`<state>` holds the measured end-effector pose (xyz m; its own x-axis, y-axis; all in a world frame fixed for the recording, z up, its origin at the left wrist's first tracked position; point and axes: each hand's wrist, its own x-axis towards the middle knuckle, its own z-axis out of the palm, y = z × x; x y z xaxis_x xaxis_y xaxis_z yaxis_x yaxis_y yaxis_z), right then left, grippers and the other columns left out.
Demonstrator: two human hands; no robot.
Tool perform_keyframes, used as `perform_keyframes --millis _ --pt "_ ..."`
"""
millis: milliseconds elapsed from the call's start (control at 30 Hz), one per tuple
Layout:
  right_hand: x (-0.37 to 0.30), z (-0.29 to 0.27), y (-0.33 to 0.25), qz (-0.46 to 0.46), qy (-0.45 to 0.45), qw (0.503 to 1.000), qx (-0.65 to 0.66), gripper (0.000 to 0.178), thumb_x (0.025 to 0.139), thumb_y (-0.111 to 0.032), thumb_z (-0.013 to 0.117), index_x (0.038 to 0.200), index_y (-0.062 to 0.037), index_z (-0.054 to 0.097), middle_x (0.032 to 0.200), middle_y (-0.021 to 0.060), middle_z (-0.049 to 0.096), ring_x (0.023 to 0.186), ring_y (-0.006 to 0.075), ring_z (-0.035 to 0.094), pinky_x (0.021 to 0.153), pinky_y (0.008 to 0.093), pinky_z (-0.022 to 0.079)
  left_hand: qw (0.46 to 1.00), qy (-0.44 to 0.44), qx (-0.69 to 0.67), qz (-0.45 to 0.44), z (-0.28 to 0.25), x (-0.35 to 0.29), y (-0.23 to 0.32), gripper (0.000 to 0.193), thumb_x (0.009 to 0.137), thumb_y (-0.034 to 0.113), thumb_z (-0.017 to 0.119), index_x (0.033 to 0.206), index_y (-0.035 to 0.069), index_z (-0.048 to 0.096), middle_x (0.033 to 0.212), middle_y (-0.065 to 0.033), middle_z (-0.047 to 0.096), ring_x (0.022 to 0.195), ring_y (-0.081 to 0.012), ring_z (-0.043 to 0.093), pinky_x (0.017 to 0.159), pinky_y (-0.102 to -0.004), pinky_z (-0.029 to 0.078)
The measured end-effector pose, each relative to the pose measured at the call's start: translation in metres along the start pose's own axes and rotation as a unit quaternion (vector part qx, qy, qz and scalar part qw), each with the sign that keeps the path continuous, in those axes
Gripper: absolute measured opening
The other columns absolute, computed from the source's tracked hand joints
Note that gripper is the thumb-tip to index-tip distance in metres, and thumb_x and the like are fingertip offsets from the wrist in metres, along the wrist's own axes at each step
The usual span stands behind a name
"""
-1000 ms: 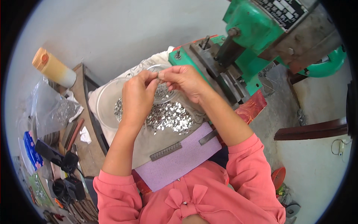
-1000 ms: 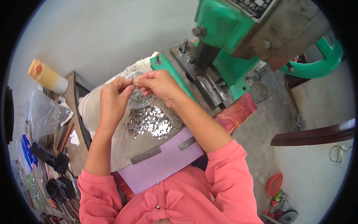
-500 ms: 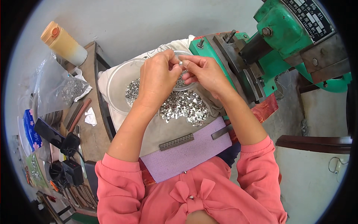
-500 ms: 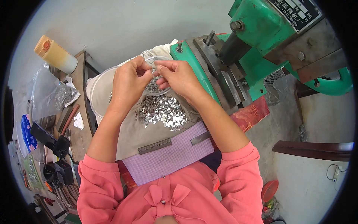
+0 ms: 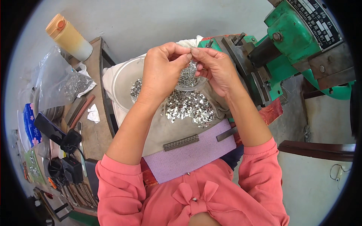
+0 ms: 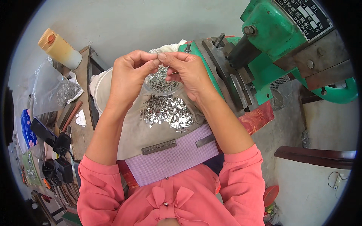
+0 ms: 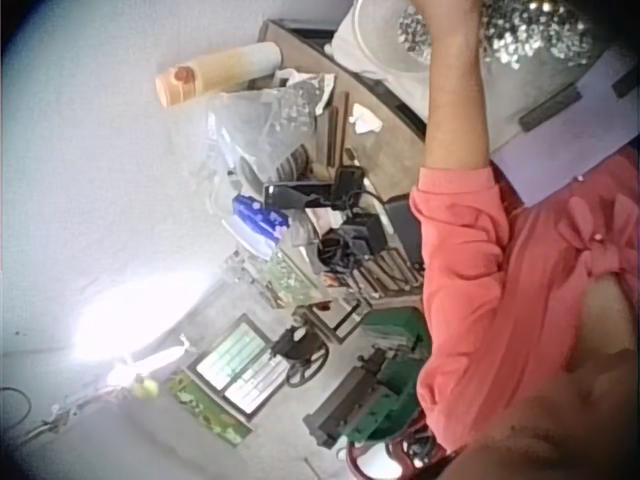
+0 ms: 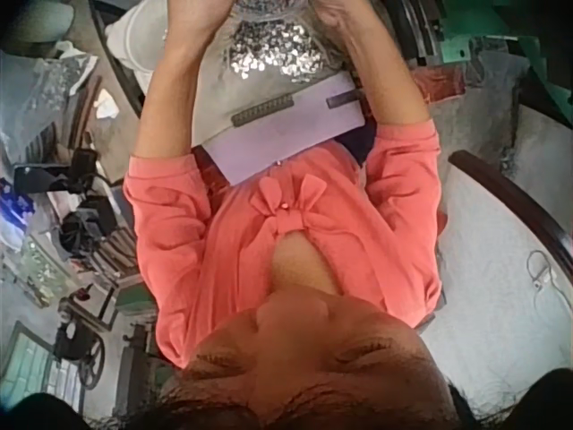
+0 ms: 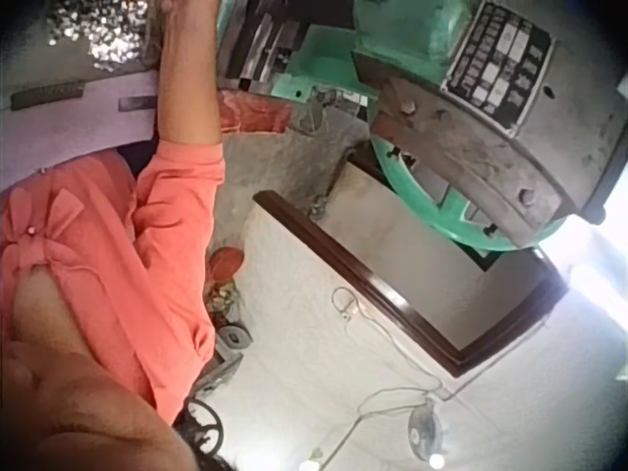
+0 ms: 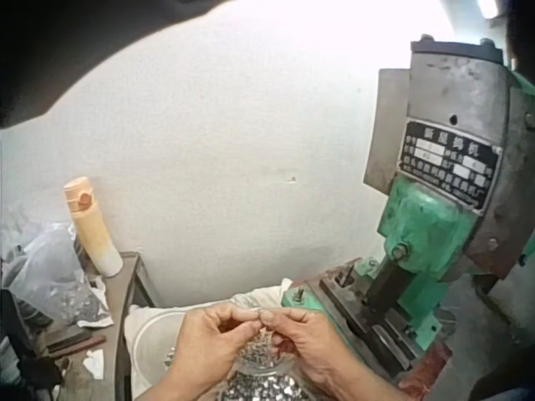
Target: The person places small silver metal pieces into a long metal tray with slots. They then insert the tray into a green press machine and operate the lever to process the parts. The person removes the tray and repeats the process of filling and pressing.
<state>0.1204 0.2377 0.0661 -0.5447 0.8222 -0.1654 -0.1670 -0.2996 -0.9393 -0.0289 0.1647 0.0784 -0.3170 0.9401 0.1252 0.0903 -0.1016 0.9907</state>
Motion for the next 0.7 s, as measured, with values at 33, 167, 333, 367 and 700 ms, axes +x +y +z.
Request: perform_keyframes --millis 33,167,333,367,700 --pt "0.002 -0.003 0.001 0.001 -0.005 1.0 0.019 0.026 0.092 -0.027 0.077 0.103 -0.0026 0.076 0.085 -0.0018 0.068 0.069 0.0046 0.058 0.063 0.0222 0.054 1.0 -0.008 -0.017 0.001 0.001 0.0 0.003 0.01 0.092 0.004 0.071 0.097 -0.004 0.072 0.086 -0.006 0.072 0.079 -0.0104 0.065 0.074 -0.0247 0.053" --pt "0.002 0.004 0.001 -0.002 -0.007 0.999 0.039 0.025 0.091 -0.027 0.079 0.099 -0.0029 0.076 0.084 -0.0021 0.068 0.068 0.0047 0.058 0.062 0.0223 0.054 1.0 -0.004 -0.015 0.019 -0.004 -0.002 0.006 0.012 0.091 0.004 0.071 0.098 -0.005 0.073 0.085 -0.0071 0.073 0.078 -0.0106 0.066 0.072 -0.0251 0.054" --pt "0.004 0.003 -0.002 -0.027 -0.013 0.998 -0.046 0.024 0.091 -0.026 0.079 0.095 -0.0024 0.076 0.079 -0.001 0.068 0.066 0.0056 0.058 0.062 0.022 0.053 0.992 0.019 0.11 0.06 -0.009 -0.002 0.0 0.011 0.087 0.003 0.071 0.095 -0.004 0.074 0.08 -0.012 0.075 0.072 -0.0147 0.071 0.066 -0.03 0.055" --pt "0.006 0.0 -0.002 -0.028 -0.017 0.998 -0.06 0.024 0.091 -0.026 0.079 0.095 -0.0022 0.076 0.078 -0.0007 0.068 0.065 0.0059 0.059 0.062 0.0219 0.052 0.987 0.021 0.147 0.067 -0.008 -0.003 0.001 0.011 0.087 0.004 0.072 0.095 -0.003 0.074 0.079 -0.0105 0.074 0.071 -0.0133 0.07 0.067 -0.0287 0.055" --pt "0.003 -0.006 0.007 -0.03 0.034 0.986 -0.16 0.019 0.094 -0.019 0.074 0.098 0.0 0.075 0.082 0.0025 0.072 0.072 0.0083 0.066 0.067 0.0237 0.055 0.918 0.021 0.334 0.212 -0.014 -0.021 -0.012 0.008 0.087 0.005 0.071 0.093 0.0 0.072 0.088 -0.0151 0.073 0.079 -0.0297 0.071 0.071 -0.0359 0.056"
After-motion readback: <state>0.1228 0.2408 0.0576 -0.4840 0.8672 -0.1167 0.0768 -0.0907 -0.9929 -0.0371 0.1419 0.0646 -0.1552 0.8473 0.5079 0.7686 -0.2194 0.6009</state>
